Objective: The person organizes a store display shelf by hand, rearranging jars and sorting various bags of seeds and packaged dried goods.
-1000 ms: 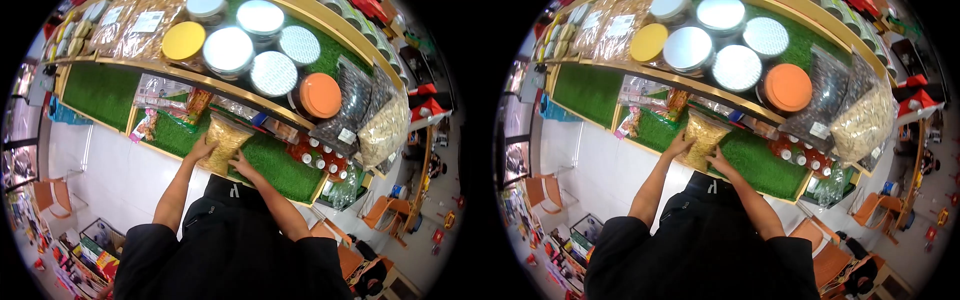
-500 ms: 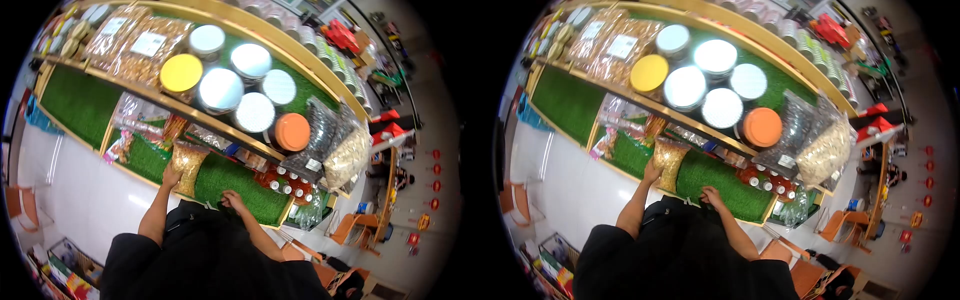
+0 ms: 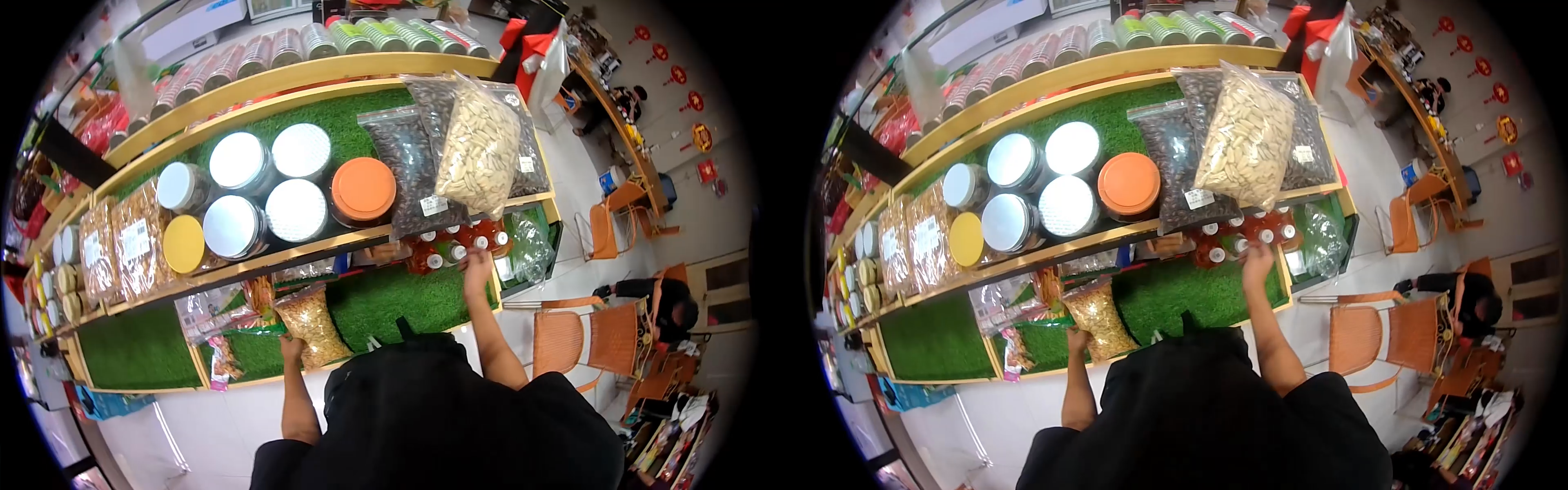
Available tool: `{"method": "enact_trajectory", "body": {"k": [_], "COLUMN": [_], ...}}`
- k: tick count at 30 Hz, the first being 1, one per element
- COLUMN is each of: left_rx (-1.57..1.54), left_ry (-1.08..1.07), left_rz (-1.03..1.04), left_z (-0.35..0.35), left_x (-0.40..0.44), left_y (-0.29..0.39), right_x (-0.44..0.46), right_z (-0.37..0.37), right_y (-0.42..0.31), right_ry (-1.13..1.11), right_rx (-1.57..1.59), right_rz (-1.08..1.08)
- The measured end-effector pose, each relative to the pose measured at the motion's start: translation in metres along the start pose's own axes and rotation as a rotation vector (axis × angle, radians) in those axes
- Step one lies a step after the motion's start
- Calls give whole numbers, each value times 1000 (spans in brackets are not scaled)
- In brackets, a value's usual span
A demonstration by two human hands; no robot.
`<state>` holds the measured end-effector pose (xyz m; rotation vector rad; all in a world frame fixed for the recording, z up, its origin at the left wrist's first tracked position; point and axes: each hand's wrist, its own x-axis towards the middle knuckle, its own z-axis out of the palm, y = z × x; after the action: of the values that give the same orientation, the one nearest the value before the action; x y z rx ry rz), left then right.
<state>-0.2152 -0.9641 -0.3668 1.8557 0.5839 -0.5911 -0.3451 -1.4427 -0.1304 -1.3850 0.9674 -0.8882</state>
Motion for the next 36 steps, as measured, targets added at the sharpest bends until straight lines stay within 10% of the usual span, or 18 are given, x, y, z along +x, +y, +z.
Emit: {"method": "enact_trajectory", "body": {"k": [2, 13, 24, 26, 32, 36], "left_rx": [491, 105, -558, -653, -125, 14], "left_ry": [124, -777, -1486, -1468, -1008, -898], "left_rz": [263, 550, 222, 77, 606, 763], "left_z": [-1, 47, 152, 173, 193, 189], "left_x": [2, -156, -284, -300, -350, -389], "left_y": [8, 232, 338, 340, 334, 344], "right_x": [12, 17, -35, -42, -39, -33], "right_z": [2, 38, -51, -68, -108, -127], "right_y": [-44, -171, -174, -167, -117, -106], "right_ry": [103, -290, -610, -683, -774, -1058], "right_rx": [176, 275, -61, -181, -108, 176], "right_rz": [-104, 114, -315, -438, -355, 183]}}
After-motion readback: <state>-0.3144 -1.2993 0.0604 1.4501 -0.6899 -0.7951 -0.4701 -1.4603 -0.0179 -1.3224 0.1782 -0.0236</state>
